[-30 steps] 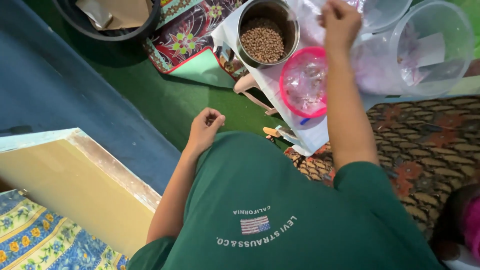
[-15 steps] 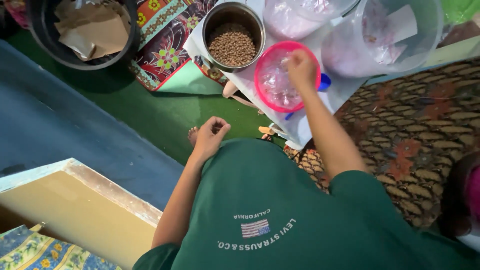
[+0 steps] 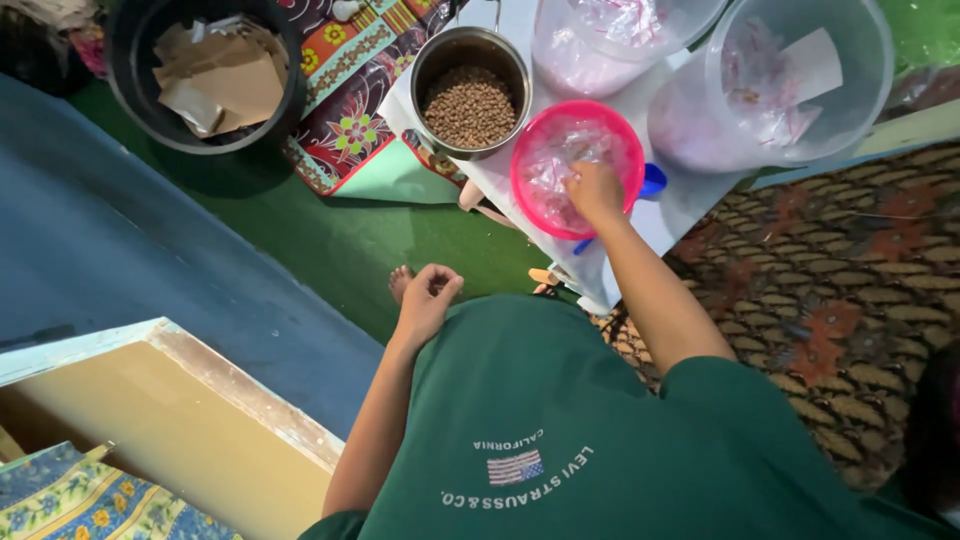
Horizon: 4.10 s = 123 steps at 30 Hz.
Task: The person is manually packaging small brown food pellets into individual plastic bags using a small scoop.
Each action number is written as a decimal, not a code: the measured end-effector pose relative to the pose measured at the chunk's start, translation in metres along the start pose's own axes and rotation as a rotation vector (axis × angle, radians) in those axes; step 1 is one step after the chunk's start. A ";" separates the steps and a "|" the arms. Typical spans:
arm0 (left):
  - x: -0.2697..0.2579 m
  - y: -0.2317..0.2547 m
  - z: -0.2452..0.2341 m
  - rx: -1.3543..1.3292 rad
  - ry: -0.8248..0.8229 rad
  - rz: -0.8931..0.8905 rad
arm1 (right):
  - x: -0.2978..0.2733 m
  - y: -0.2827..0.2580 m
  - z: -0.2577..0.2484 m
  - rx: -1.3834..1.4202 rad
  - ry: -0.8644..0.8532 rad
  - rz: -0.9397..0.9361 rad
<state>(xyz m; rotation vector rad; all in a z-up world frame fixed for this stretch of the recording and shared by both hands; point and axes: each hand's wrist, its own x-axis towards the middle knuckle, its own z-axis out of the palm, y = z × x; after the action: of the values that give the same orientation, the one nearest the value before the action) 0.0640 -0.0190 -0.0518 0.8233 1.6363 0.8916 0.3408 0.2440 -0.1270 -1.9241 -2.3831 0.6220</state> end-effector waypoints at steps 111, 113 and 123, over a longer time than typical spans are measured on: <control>-0.007 0.046 -0.077 -0.171 0.004 -0.061 | 0.079 -0.157 -0.135 0.513 0.326 -0.134; -0.006 0.045 -0.077 -0.168 -0.001 -0.054 | 0.088 -0.143 -0.145 0.797 0.346 0.026; 0.012 0.043 -0.068 -0.055 -0.059 -0.013 | 0.069 -0.051 -0.127 1.557 0.739 0.366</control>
<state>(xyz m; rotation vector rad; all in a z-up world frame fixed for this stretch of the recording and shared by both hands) -0.0015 0.0024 -0.0085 0.7933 1.5576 0.8918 0.3088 0.3378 -0.0105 -1.3068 -0.5671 1.0233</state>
